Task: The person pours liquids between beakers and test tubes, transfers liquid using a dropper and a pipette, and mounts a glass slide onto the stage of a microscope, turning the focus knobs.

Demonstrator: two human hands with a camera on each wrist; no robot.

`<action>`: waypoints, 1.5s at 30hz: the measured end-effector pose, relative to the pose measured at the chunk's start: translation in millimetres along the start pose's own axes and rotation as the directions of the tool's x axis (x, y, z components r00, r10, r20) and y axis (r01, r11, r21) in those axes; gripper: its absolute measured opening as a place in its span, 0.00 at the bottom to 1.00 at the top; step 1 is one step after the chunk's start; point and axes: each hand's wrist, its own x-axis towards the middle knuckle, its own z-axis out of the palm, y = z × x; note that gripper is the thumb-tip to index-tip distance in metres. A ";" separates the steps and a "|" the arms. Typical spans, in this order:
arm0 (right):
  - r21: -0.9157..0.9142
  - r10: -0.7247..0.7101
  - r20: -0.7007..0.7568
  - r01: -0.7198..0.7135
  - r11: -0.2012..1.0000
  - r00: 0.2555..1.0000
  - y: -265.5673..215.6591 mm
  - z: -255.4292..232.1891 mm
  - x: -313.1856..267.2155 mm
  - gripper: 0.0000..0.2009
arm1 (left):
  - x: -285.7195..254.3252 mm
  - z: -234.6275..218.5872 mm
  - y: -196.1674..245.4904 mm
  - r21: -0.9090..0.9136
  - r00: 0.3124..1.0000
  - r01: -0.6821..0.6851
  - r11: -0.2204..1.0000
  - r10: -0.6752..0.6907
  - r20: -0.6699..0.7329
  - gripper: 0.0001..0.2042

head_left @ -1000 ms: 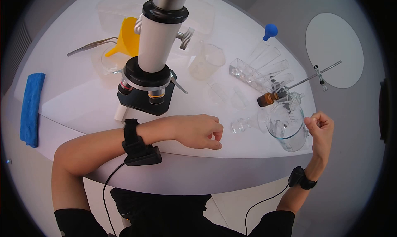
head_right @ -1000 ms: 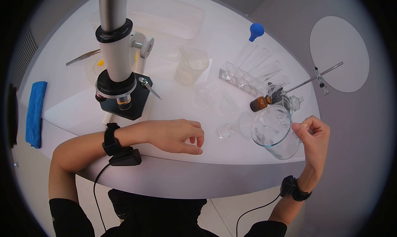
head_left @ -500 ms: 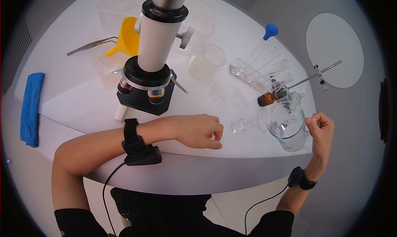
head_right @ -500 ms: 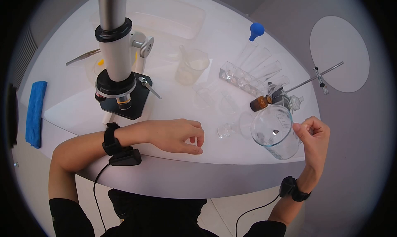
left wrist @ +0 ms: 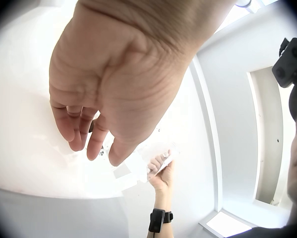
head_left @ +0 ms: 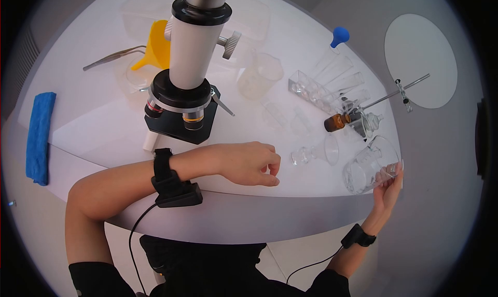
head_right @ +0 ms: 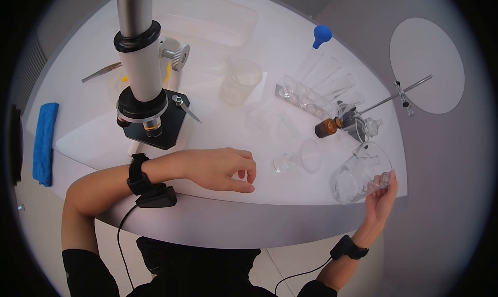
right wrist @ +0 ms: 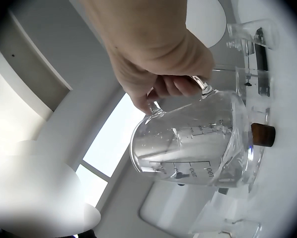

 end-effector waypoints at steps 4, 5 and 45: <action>0.114 0.040 -0.077 -0.032 0.993 0.996 13.3 -36.4 -4.7 0.17 | -0.5 -1.8 2.0 0.000 1.000 0.017 1.000 -0.017 -0.002 0.18; 0.113 0.039 -0.080 -0.030 0.993 0.996 17.1 -41.4 -5.3 0.17 | -0.5 -1.7 1.7 -0.004 1.000 0.017 1.000 -0.017 -0.005 0.18; -0.619 0.154 0.778 0.701 0.356 0.609 17.8 132.5 -5.6 0.41 | -3.1 -1.0 -0.1 -0.057 0.999 0.020 0.998 -0.022 -0.042 0.17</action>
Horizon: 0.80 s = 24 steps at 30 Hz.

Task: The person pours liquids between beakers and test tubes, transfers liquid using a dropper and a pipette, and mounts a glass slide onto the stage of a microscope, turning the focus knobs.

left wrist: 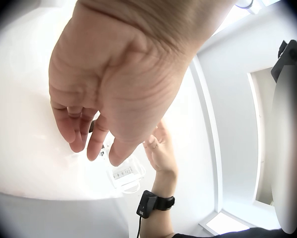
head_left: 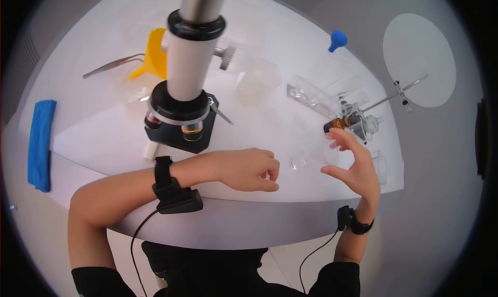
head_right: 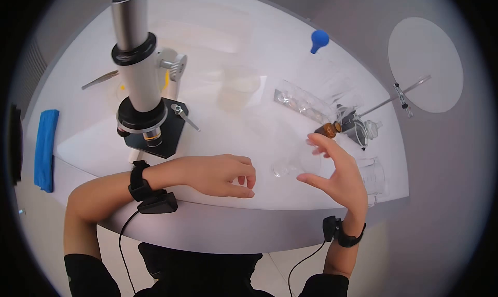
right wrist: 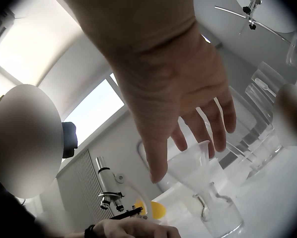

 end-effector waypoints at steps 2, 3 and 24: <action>0.099 0.069 0.031 -0.072 0.993 0.997 -5.7 -9.5 -1.2 0.39 | 2.8 0.7 -1.6 0.038 0.999 -0.013 0.999 0.012 0.036 0.17; 0.097 0.061 0.041 -0.064 0.993 0.997 -5.9 -14.2 -1.8 0.39 | 3.0 0.7 -2.4 0.032 1.000 -0.010 0.999 0.009 0.025 0.17; 0.095 0.043 -0.181 -0.026 0.995 0.982 -3.4 -27.1 -9.0 0.29 | 5.3 2.2 -3.6 0.007 0.999 -0.035 0.999 0.035 0.009 0.18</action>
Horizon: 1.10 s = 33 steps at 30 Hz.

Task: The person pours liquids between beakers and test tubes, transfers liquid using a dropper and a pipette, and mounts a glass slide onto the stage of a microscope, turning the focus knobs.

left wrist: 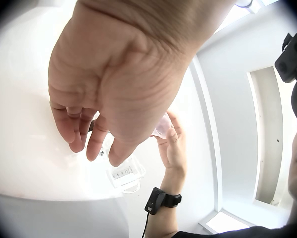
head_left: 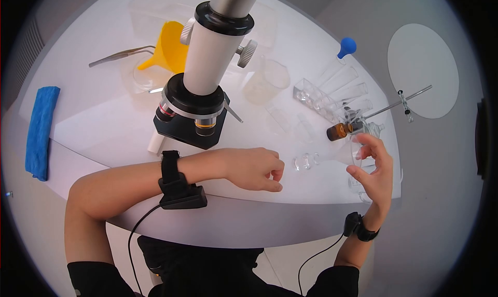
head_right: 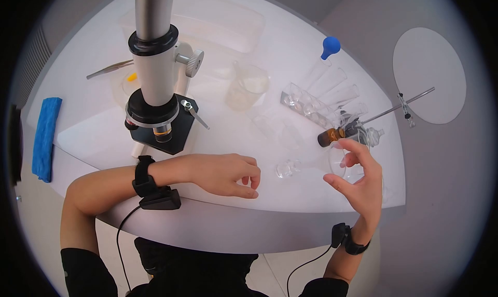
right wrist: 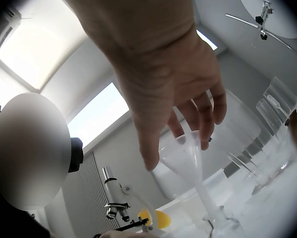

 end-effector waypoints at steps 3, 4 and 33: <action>-0.054 0.012 0.001 -0.012 0.998 1.000 -4.3 0.3 1.7 0.29 | -0.9 -0.4 0.8 -0.016 1.000 0.005 1.000 -0.005 0.004 0.18; -0.054 0.011 0.002 -0.011 0.998 1.000 -5.0 0.0 2.2 0.29 | -1.4 -1.8 2.6 0.010 1.000 0.013 1.000 -0.013 0.023 0.18; -0.161 -0.201 0.045 0.206 0.965 0.978 -11.0 70.3 147.4 0.30 | 0.4 -3.0 -0.1 0.049 0.999 0.016 0.999 -0.018 0.048 0.19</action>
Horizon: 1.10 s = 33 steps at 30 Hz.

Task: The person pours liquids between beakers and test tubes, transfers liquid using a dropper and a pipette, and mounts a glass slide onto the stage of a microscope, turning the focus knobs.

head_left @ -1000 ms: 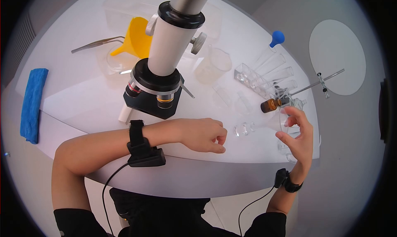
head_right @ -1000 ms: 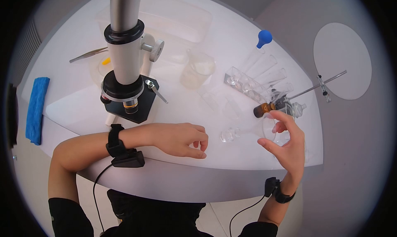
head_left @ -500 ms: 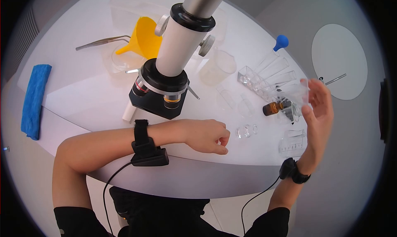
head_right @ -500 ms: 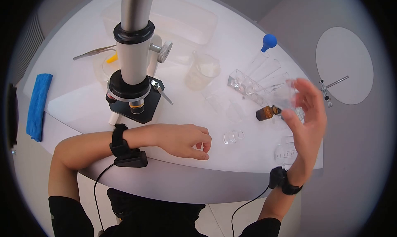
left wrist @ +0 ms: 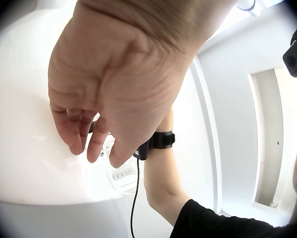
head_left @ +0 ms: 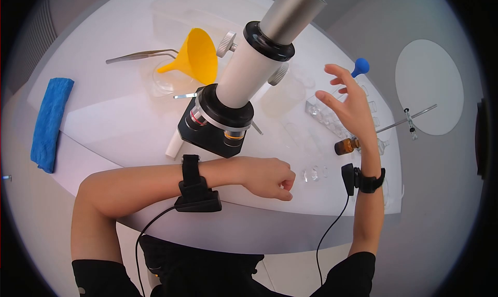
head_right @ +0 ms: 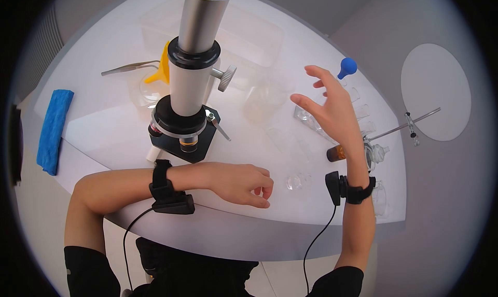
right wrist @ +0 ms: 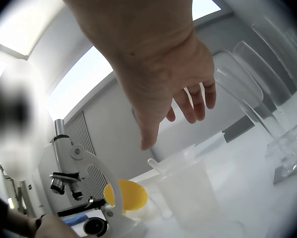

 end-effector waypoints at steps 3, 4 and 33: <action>-0.031 0.011 -0.077 -0.014 0.999 0.997 1.9 -13.9 -24.8 0.27 | -0.5 0.7 -0.7 -0.001 1.000 -0.002 1.000 0.002 -0.010 0.19; -0.002 0.036 0.031 -0.036 0.999 0.999 4.6 -21.2 -36.8 0.26 | -0.1 0.9 -1.1 0.001 1.000 -0.002 1.000 0.002 -0.013 0.19; -0.068 0.358 0.265 -0.353 0.933 0.895 68.7 -33.8 -135.1 0.13 | -0.3 -1.4 5.3 -0.013 0.999 0.037 0.999 -0.037 0.007 0.17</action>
